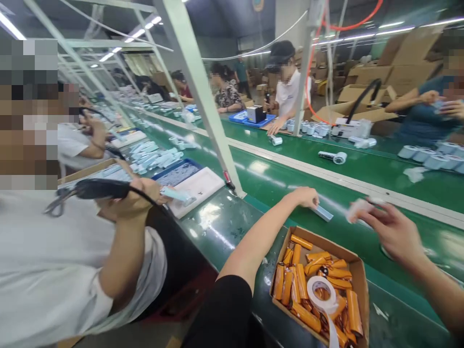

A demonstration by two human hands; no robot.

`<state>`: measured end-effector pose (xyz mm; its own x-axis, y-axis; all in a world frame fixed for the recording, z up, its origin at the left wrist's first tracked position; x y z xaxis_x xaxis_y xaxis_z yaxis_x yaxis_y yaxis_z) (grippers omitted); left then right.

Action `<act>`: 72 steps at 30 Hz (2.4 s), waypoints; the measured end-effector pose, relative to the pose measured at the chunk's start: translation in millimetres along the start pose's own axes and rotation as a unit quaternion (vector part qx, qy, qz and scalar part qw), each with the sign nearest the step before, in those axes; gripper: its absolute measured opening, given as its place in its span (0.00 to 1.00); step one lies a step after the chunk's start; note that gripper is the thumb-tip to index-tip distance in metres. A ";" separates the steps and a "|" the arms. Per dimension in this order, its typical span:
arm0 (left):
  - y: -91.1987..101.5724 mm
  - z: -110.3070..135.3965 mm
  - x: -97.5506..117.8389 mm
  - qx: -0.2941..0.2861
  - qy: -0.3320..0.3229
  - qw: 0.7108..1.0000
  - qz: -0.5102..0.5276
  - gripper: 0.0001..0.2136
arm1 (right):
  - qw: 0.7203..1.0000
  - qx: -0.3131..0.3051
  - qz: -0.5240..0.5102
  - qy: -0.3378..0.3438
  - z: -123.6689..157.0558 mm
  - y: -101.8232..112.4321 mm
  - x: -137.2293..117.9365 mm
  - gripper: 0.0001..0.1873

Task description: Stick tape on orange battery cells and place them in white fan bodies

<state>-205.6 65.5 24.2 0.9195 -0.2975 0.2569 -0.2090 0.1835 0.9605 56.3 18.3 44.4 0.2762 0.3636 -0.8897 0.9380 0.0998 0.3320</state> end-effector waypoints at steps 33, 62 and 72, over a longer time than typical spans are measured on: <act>-15.5 -11.7 35.5 0.040 0.068 0.997 0.011 0.10 | 0.792 -0.357 0.494 0.043 -43.2 -87.9 39.9 0.24; -114.8 303.3 -28.1 0.345 0.253 0.892 0.144 0.20 | 0.817 -0.129 0.562 -0.020 31.6 26.6 53.5 0.20; -121.3 305.9 -32.0 0.370 0.226 0.888 0.154 0.18 | 0.903 -0.048 0.415 0.104 113.6 68.9 73.1 0.19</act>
<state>-311.5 -233.9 -67.9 0.7860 0.0980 0.6105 -0.4806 -0.5243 0.7029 165.0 -53.5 -33.3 0.8203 0.5155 -0.2479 0.4012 -0.2096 0.8917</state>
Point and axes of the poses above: each hand's wrist, its own z-axis away from the middle knuckle, its own y-axis out of the back of the hand, x = y × z, the point moved 4 cm from there along -z, towards the middle knuckle, and after that the axes turned 3 degrees about -z, right-handed, at the moved point
